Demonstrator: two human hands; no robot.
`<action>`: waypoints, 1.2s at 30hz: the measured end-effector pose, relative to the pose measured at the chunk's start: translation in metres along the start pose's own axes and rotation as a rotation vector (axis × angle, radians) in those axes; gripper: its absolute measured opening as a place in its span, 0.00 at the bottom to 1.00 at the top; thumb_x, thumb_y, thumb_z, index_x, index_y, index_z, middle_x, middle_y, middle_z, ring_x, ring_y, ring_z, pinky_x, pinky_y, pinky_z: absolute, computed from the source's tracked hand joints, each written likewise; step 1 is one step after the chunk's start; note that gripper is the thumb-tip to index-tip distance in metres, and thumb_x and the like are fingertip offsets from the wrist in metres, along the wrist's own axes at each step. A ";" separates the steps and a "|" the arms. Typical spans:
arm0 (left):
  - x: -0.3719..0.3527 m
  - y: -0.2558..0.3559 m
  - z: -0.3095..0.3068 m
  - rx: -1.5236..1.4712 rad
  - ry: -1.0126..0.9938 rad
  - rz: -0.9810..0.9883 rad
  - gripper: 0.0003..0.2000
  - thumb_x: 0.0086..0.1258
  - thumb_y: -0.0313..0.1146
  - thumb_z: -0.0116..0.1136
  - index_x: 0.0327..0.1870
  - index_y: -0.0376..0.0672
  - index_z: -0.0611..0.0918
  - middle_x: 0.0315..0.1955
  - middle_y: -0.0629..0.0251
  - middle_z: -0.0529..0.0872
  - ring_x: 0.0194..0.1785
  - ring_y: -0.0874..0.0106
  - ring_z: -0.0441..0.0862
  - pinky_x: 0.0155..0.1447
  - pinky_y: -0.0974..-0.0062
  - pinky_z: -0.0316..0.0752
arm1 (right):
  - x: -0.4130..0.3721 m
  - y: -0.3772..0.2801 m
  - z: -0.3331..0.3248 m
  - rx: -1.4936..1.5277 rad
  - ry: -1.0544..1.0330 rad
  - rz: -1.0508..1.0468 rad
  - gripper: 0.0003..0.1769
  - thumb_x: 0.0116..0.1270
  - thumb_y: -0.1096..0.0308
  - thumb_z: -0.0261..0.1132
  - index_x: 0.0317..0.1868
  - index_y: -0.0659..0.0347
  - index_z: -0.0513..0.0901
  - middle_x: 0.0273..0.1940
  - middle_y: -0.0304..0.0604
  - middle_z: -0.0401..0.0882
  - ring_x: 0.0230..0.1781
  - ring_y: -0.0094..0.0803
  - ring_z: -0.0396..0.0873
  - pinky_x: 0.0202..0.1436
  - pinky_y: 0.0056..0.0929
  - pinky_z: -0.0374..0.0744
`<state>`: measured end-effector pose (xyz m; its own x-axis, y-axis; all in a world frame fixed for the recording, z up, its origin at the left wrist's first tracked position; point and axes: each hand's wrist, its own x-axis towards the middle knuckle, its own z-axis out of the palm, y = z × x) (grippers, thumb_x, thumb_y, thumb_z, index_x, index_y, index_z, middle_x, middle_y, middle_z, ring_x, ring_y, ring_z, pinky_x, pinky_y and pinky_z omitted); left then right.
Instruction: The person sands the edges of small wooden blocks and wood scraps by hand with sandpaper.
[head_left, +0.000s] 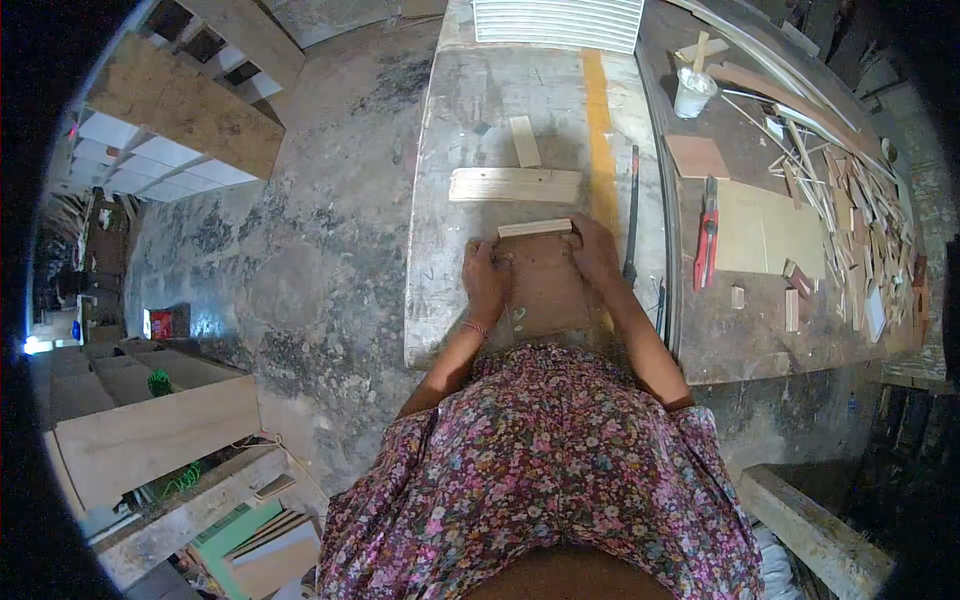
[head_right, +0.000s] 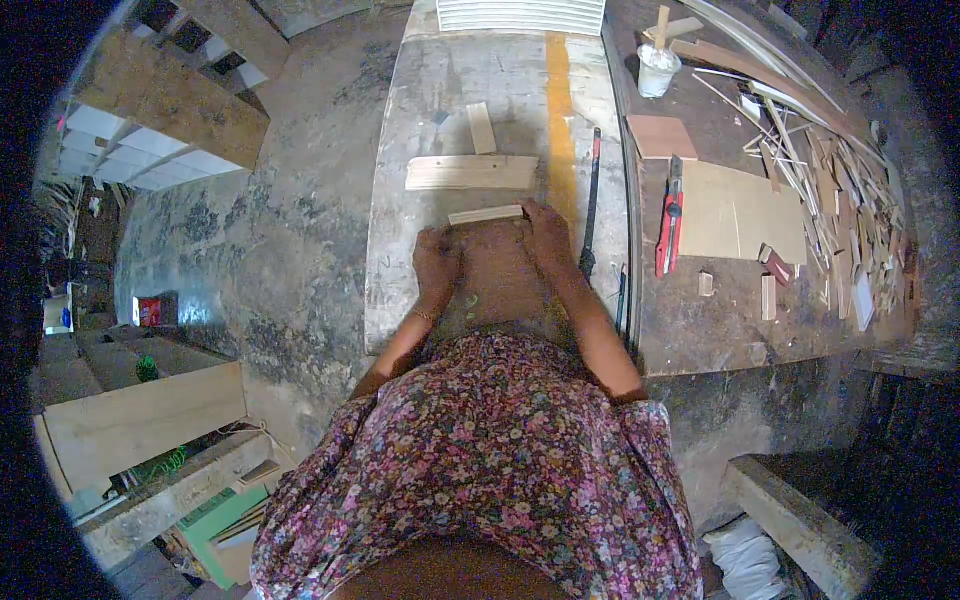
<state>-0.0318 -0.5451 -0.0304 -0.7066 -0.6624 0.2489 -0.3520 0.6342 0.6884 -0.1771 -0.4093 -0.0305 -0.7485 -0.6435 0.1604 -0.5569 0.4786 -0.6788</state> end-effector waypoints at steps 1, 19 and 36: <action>0.001 -0.004 0.003 -0.006 0.019 0.018 0.18 0.51 0.28 0.61 0.46 0.39 0.78 0.35 0.53 0.75 0.40 0.55 0.75 0.42 0.62 0.71 | 0.000 0.001 0.000 -0.032 -0.020 0.003 0.17 0.53 0.72 0.63 0.45 0.60 0.76 0.33 0.53 0.76 0.37 0.51 0.75 0.41 0.44 0.72; 0.039 -0.023 -0.010 -0.068 -0.263 0.142 0.13 0.50 0.35 0.66 0.31 0.37 0.77 0.25 0.57 0.73 0.31 0.58 0.73 0.36 0.64 0.69 | 0.017 0.014 -0.003 -0.079 -0.193 -0.019 0.18 0.51 0.67 0.66 0.44 0.58 0.76 0.32 0.49 0.78 0.36 0.46 0.77 0.40 0.40 0.73; 0.039 -0.030 -0.009 -0.139 -0.311 0.125 0.12 0.49 0.32 0.67 0.29 0.36 0.77 0.26 0.56 0.72 0.30 0.59 0.72 0.35 0.64 0.69 | 0.021 -0.008 -0.019 -0.049 -0.316 -0.012 0.18 0.52 0.67 0.65 0.44 0.62 0.75 0.43 0.51 0.76 0.48 0.49 0.74 0.51 0.41 0.72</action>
<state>-0.0437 -0.5934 -0.0354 -0.8993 -0.4168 0.1322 -0.1797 0.6279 0.7573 -0.1953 -0.4150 -0.0081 -0.5969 -0.7994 -0.0675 -0.5878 0.4930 -0.6414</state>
